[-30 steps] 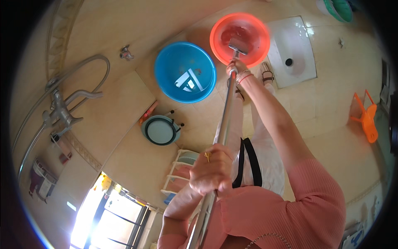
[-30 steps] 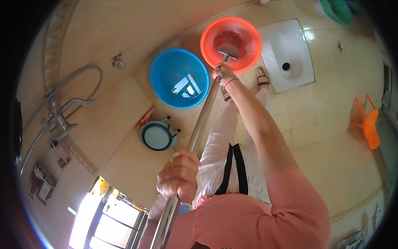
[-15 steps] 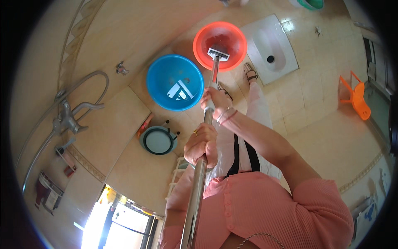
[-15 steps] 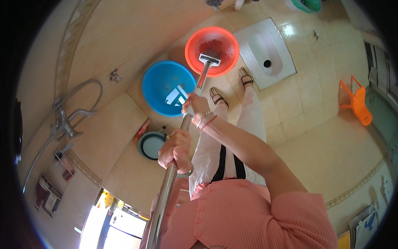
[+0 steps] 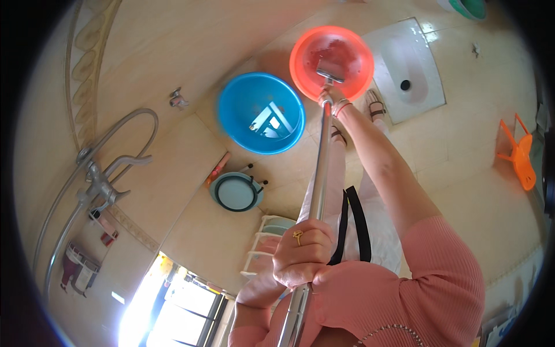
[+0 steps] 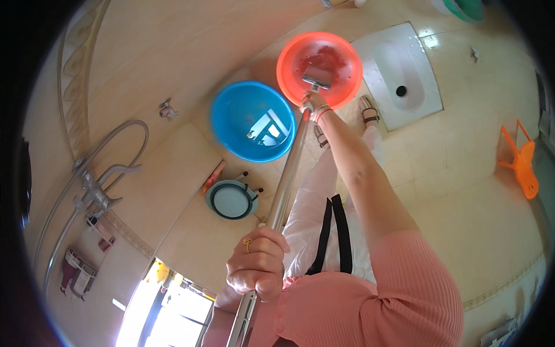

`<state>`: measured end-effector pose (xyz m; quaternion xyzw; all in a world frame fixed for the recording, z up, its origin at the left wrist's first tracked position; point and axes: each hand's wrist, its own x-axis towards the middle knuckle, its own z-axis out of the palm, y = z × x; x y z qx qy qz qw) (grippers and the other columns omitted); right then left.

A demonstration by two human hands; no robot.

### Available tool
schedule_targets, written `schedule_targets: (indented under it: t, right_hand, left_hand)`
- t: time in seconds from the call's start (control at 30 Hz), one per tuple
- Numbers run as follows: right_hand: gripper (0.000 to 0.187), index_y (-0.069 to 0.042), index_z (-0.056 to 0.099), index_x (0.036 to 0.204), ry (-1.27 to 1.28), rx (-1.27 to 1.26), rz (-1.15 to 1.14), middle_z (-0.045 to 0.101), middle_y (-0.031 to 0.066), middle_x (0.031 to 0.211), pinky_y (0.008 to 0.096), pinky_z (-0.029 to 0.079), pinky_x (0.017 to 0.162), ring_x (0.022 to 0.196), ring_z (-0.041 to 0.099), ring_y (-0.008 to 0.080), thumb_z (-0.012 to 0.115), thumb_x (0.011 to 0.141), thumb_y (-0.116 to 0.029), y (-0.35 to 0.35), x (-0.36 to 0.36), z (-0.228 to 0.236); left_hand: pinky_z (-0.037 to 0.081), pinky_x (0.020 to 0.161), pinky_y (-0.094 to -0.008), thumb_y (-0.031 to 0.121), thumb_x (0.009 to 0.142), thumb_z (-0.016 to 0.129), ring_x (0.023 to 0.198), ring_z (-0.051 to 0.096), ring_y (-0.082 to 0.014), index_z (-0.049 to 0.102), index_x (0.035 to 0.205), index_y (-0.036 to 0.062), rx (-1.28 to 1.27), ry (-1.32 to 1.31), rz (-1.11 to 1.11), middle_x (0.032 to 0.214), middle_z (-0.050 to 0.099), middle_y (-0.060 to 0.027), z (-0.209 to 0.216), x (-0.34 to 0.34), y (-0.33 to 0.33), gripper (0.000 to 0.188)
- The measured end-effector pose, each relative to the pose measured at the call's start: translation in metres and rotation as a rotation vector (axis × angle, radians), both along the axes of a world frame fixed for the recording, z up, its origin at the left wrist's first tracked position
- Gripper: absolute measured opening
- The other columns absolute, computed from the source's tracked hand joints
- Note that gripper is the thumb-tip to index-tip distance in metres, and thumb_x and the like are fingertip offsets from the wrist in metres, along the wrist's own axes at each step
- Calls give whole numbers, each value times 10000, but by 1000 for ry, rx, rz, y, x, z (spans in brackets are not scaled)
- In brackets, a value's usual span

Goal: The person mops tiled floors in a living room, bathroom, and balcony using a flat mop. They move an orange stool to clean underneath it, rinse the mop head in a bucket, and pick up a small piece of trash from the floor.

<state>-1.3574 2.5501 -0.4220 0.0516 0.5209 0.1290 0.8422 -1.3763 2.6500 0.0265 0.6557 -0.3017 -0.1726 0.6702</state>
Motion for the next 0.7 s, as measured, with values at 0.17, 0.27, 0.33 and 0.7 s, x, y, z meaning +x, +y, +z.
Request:
schedule_targets:
  t: [0.17, 0.27, 0.33, 0.7]
  right_hand:
    - [137, -131, 490, 770, 56, 348, -184, 446, -25, 570, 262, 423, 422, 466, 477, 104, 510, 905, -125, 4, -4, 33]
    - [149, -137, 496, 769, 37, 383, -177, 461, -30, 574, 245, 416, 423, 460, 467, 95, 522, 915, -120, 29, -21, 112]
    - [236, -121, 460, 679, 88, 283, -123, 472, -36, 537, 228, 450, 414, 465, 510, 91, 557, 894, -144, 39, -24, 174]
    - [151, -20, 514, 814, 73, 11, -69, 511, 96, 549, 355, 434, 420, 419, 510, 229, 564, 885, -143, 53, -36, 297]
  left_hand:
    - [501, 524, -382, -66, 797, 561, 478, 457, -198, 374, 608, 57, -35, -44, 75, 557, 452, -38, -10, -6, 10, 293]
    - [474, 474, -364, -89, 784, 509, 448, 439, -197, 324, 569, 71, -72, -66, 144, 529, 437, -35, -14, -11, 16, 325]
    - [469, 472, -360, -85, 790, 510, 450, 439, -196, 327, 565, 74, -108, -63, 142, 531, 438, -35, -15, -11, 21, 331]
    - [418, 442, -341, 45, 931, 486, 413, 378, -141, 381, 598, 63, -174, -106, 243, 494, 417, -27, -19, -14, 18, 349]
